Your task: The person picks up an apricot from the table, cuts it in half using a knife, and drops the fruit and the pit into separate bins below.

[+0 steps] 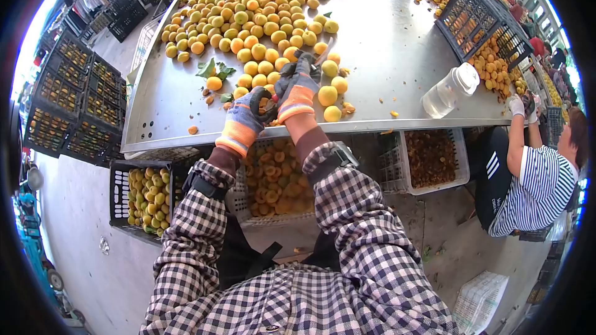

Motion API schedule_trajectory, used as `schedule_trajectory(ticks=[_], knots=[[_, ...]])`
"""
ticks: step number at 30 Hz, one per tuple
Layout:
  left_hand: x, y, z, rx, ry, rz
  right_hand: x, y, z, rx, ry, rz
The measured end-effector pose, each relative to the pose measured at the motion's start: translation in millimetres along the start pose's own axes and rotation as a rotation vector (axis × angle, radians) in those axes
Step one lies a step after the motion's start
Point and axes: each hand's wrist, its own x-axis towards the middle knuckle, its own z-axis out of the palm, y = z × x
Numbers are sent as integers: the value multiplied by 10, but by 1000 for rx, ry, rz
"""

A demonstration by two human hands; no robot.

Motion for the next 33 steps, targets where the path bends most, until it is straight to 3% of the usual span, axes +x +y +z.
schedule_trajectory(ticks=[4, 6, 9, 10, 11, 13, 14, 15, 17, 19, 20, 21, 24, 27, 29, 31, 33], knots=[[32, 23, -62, 47, -78, -104, -36, -6, 69, -76, 108, -102], [41, 11, -78, 88, -101, -143, 29, -35, 13, 140, 58, 15], [31, -46, -9, 197, -163, -157, 134, 43, -78, 143, 29, -7], [36, -32, 24, 171, -153, -177, 526, 211, -355, -205, -70, -322], [38, -24, 37, 145, -146, -195, 516, 208, -351, -201, -68, -322], [21, -93, -12, 56, -128, -189, 412, 114, -291, -380, -15, -587], [25, -273, 77, 5, -80, -160, 0, -131, -39, -142, 41, -265], [30, -386, 123, -43, -29, -134, 7, -167, -26, -55, 27, -328], [-7, -230, -120, 21, 12, -135, 206, -203, -188, -47, -5, -241], [-25, -191, -365, -695, -292, -352, -33, -332, -64, -54, -26, -251], [-67, -86, -532, -811, -436, -437, -83, -349, -51, -67, -46, -248], [-119, -281, -463, -720, -438, -197, -161, -380, -24, -80, -64, -246], [-176, -345, -457, -418, -184, -220, -256, -413, -82, -85, -100, -213], [101, -881, -424, -98, 206, -281, -293, -425, -76, -86, -137, -173], [342, -1045, -591, 372, 174, -568, -260, -394, -121, -131, -178, -194], [524, -1093, -668, 586, 35, -789, -244, -364, -129, -122, -193, -179], [639, -1132, -612, 592, -35, -879, -267, -351, -115, -121, -160, -167]])
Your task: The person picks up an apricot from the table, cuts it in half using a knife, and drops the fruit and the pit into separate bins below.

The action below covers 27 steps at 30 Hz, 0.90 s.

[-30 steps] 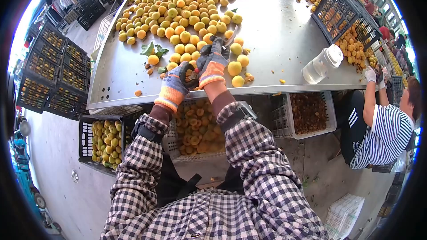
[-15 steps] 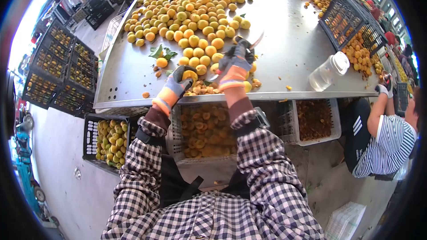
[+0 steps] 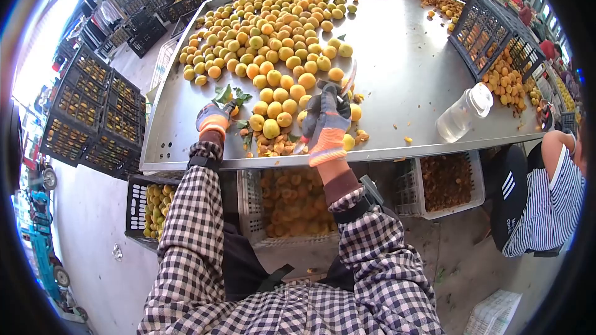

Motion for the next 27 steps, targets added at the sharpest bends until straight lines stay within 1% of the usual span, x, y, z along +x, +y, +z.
schedule_trajectory(ticks=[2, 4, 6, 7, 8, 9, 10, 11, 12, 13, 14, 15, 16, 17, 18, 20, 21, 22, 23, 25, 26, 27], knots=[[121, -7, 154, -2, -10, 5, 21, -1, -23, -1, -13, -9], [142, -33, 186, 1, -20, 6, 26, -12, -35, 2, -25, -12], [123, -122, 178, -121, 8, 46, -3, -30, -16, -17, -26, -12], [187, -239, 260, -119, 16, 42, 11, 9, -37, -11, -33, -8], [274, -383, 382, -386, 13, 111, 45, 81, -84, -25, -30, 7], [221, -416, 326, -652, 9, 184, 15, 63, -28, -40, -26, 21], [152, -418, 301, -931, -29, 174, -42, 32, 6, -35, -31, 24], [62, -479, 270, -1122, -126, 229, -119, -6, 40, -149, -106, 132], [-192, -453, 35, -1313, -226, 286, -200, -44, 96, -263, -182, 238], [-385, -435, -115, -1357, -267, 378, -226, 11, 83, -372, -325, 213], [-566, -415, -239, -1399, -306, 471, -243, -24, 24, -378, -477, 348], [-760, -361, -326, -1451, -322, 523, -296, 105, -4, -443, -515, 277], [-892, -337, -374, -1584, -404, 536, -343, 229, -34, -508, -551, 202], [-1043, -290, -441, -1584, -401, 534, -412, 159, -4, -611, -617, 244], [-1154, -257, -466, -1585, -401, 530, -470, 141, 8, -617, -618, 243], [-1205, -246, -373, -1603, -389, 546, -551, 145, 6, -850, -723, -75], [-1241, -241, -327, -1633, -399, 587, -563, 187, -6, -947, -730, -223], [-1260, -235, -282, -1663, -409, 627, -565, 184, -36, -963, -728, -221], [-1243, -236, -247, -1677, -414, 618, -583, 179, -59, -1027, -747, -286], [-1190, -273, -197, -1577, -469, 665, -615, 220, -103, -1103, -792, -418], [-1170, -281, -186, -1523, -495, 697, -621, 232, -121, -1108, -796, -414], [-1199, -263, -217, -1537, -464, 712, -629, 235, -132, -1160, -797, -428]])
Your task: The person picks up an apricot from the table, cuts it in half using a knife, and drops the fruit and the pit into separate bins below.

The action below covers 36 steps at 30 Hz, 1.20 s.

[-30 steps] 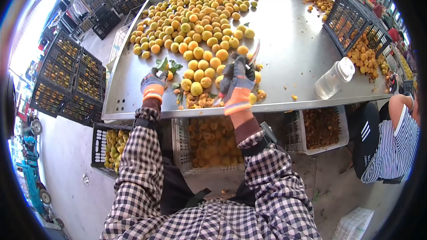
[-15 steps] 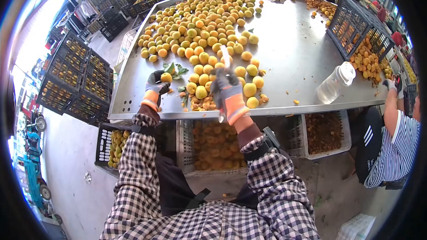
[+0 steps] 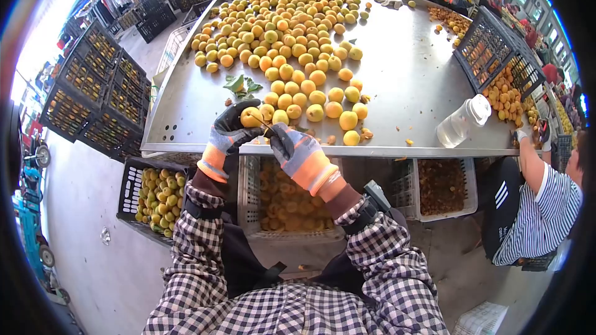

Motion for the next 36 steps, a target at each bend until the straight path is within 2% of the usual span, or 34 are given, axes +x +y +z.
schedule_trajectory(ticks=[4, 9, 13, 15, 20, 22, 24, 25, 27, 29, 31, 35, 36], knots=[[9, 30, -40, 63, -13, 62, 19, -112, -32, -58, -22, 7], [-38, 165, -7, 429, 34, 154, -26, 20, 51, -151, -40, 18], [-92, 182, 40, 500, 53, 175, -69, 105, 108, -157, -36, 16], [-103, 94, 35, 323, 70, 129, -106, 166, 156, -191, -37, -3], [-124, -20, 15, 233, 52, 117, -98, 213, 228, -233, -82, -26], [-134, 9, 39, 214, 40, 106, -94, 206, 236, -161, -51, -75], [-209, 40, 132, -233, 50, -83, -97, 151, 218, -155, -77, -82], [-236, 44, 173, -231, 48, -82, -97, 131, 210, -149, -104, -90], [-270, 46, 235, -517, 58, -143, -98, 131, 232, -136, -88, -62], [-212, 38, 118, -448, 11, -142, -118, 113, 214, -123, -77, -35], [-161, 80, 40, -102, -87, -149, -98, 4, 136, -173, -136, 26], [-157, 6, 61, -143, -43, -77, -134, 93, 180, -296, -153, -22], [-157, 28, 112, -52, -64, 28, -136, 50, 174, -245, -112, 0]])
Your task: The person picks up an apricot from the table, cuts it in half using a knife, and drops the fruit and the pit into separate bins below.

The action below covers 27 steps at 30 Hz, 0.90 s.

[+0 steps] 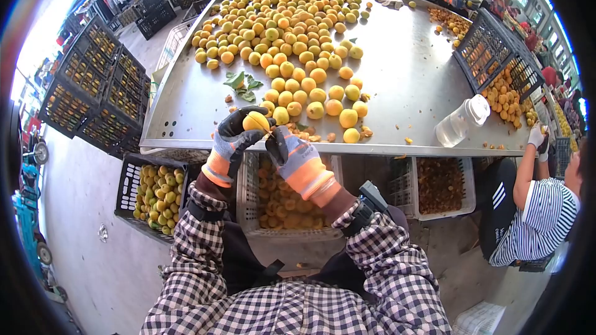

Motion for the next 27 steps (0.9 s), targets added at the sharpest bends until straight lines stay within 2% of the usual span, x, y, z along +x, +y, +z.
schedule_trajectory(ticks=[1, 3, 4, 7, 8, 11, 12, 14, 15, 16, 18, 19, 21, 22, 23, 25, 27], knots=[[-11, 14, 81, -1, -2, 0, -5, -28, -6, 53, 40, 25], [-67, 50, 285, -461, 174, -74, 4, 71, 203, 63, 119, -27], [-90, 79, 385, -528, 154, -122, 17, 103, 259, 71, 190, -86], [-93, 109, 379, -407, 175, -114, 34, 174, 283, 74, 189, -132], [-74, 91, 297, -279, 145, -88, 37, 176, 270, 73, 190, -134], [-15, -31, 46, -153, 121, -55, 22, 137, 190, 48, 224, -131], [37, 55, -41, -24, 38, -33, 30, 113, 168, 39, 210, -155], [32, 158, -12, 30, 39, 47, 31, 56, 131, 32, 195, -178], [31, 213, 25, 43, 31, 87, 33, 23, 119, 70, 162, -120], [26, 233, 30, 43, 30, 88, 32, 15, 111, 107, 130, -63], [7, 274, 22, 253, -5, 31, 19, 28, 114, 65, 147, -112], [2, 238, 30, 253, -11, 32, 22, 24, 116, 24, 159, -159], [-38, 39, 108, -115, 50, 8, 22, -13, 103, 62, 153, -127], [-62, -31, 301, -275, 203, -24, 13, -36, 103, 102, 143, -94], [-79, -32, 420, -314, 234, -89, 11, -29, 116, 102, 141, -91], [-94, 4, 383, -192, 175, -231, 35, 5, 133, 201, 116, 25], [-47, -209, 186, -138, 144, -165, 44, 29, 86, 98, 99, -4]])
